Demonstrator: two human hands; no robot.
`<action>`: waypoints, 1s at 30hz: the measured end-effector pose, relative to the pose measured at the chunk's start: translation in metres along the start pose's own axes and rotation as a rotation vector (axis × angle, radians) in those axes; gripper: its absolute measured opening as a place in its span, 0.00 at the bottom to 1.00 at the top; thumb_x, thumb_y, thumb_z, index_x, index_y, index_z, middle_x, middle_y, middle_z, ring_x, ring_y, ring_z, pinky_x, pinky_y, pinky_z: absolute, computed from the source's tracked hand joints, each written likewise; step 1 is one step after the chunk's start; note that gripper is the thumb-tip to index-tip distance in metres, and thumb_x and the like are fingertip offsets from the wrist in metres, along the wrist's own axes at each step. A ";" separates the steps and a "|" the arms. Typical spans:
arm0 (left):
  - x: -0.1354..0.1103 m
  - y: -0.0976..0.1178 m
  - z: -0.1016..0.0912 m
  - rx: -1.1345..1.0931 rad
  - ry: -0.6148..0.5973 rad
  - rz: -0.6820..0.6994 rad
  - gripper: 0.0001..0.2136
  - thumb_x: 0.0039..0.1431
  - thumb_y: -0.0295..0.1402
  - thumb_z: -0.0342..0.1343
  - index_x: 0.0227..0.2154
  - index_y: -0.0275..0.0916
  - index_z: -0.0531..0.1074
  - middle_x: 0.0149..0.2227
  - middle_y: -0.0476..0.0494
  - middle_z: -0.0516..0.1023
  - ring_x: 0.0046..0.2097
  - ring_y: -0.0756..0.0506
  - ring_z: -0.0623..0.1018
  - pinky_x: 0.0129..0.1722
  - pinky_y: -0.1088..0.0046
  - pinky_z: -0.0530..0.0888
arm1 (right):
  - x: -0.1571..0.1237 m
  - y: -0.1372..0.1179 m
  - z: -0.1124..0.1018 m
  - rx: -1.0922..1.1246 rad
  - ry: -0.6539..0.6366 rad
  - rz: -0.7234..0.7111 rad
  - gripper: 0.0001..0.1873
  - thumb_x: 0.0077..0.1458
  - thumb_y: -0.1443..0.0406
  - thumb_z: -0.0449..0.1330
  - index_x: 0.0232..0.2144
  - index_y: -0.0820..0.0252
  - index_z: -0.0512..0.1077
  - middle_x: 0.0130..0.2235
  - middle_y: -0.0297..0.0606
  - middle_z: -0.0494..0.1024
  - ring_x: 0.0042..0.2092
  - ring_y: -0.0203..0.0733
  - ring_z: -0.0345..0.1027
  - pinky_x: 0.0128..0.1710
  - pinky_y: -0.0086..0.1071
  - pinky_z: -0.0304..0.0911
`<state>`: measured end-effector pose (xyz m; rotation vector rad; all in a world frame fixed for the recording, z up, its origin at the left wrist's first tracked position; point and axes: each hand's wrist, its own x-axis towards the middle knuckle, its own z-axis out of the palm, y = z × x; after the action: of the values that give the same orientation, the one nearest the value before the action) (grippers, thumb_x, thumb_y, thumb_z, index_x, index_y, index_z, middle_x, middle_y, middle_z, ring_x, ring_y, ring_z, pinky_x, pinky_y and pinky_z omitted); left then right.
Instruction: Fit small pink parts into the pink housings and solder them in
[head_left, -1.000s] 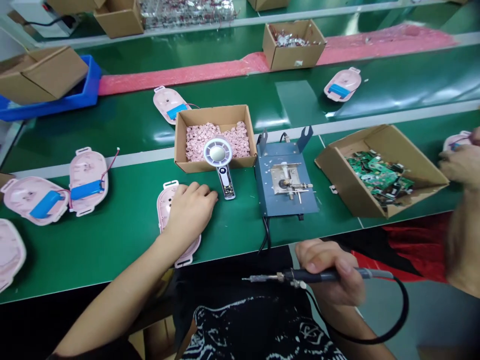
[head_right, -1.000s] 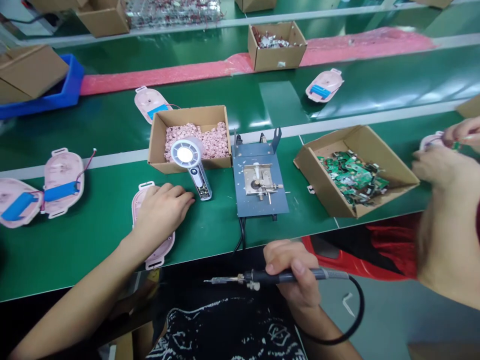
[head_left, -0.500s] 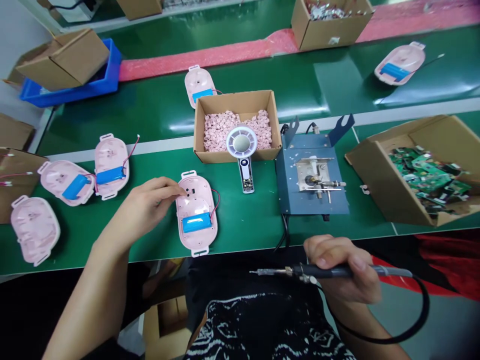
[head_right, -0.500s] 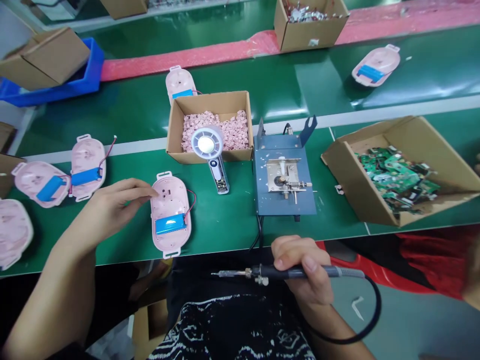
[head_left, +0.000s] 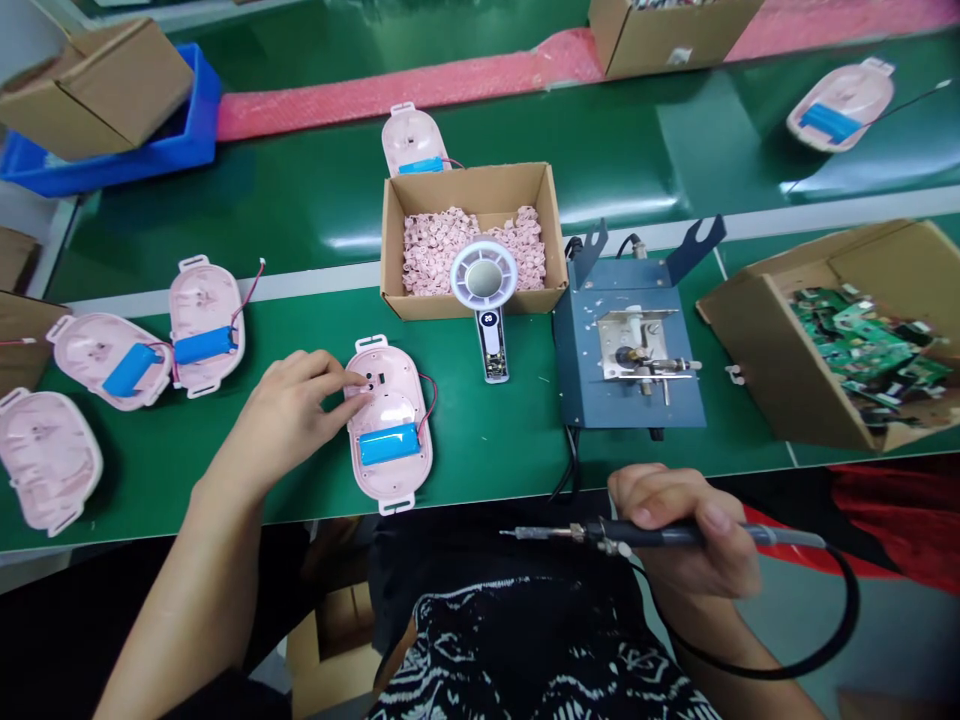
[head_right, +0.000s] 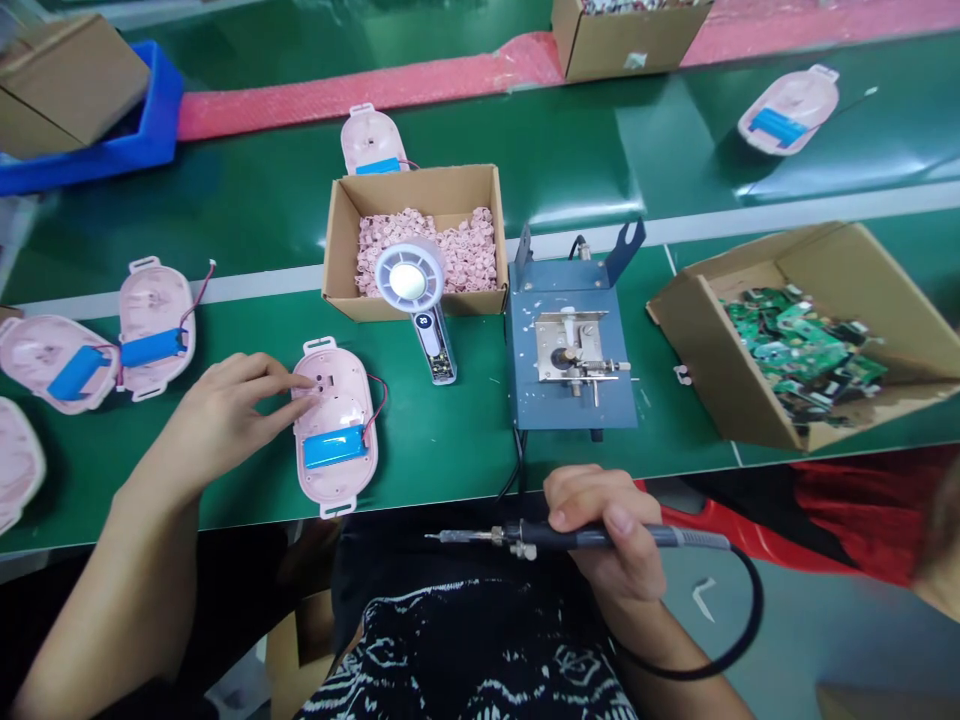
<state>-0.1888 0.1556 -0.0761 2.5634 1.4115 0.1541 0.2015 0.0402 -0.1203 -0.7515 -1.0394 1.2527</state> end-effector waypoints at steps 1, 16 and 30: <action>0.000 -0.001 0.001 -0.008 -0.011 0.000 0.13 0.73 0.38 0.54 0.43 0.34 0.80 0.39 0.41 0.75 0.39 0.43 0.71 0.38 0.61 0.69 | 0.000 0.000 0.000 -0.001 -0.001 0.002 0.23 0.68 0.63 0.45 0.35 0.63 0.80 0.23 0.40 0.72 0.24 0.39 0.63 0.27 0.37 0.55; 0.020 -0.018 0.004 -0.025 0.006 0.055 0.12 0.73 0.36 0.53 0.43 0.37 0.80 0.38 0.41 0.75 0.37 0.43 0.69 0.37 0.62 0.67 | 0.004 0.002 0.002 -0.004 0.011 0.021 0.22 0.68 0.62 0.48 0.34 0.63 0.80 0.23 0.41 0.72 0.24 0.39 0.63 0.27 0.37 0.56; 0.014 -0.013 0.000 -0.151 -0.042 0.054 0.13 0.73 0.39 0.53 0.41 0.39 0.82 0.40 0.43 0.78 0.39 0.45 0.73 0.41 0.64 0.71 | 0.007 0.006 0.004 0.019 0.005 0.021 0.22 0.67 0.64 0.47 0.35 0.64 0.81 0.23 0.42 0.72 0.23 0.39 0.61 0.25 0.36 0.55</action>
<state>-0.1917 0.1742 -0.0796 2.4677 1.2652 0.2057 0.1958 0.0480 -0.1230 -0.7522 -1.0165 1.2768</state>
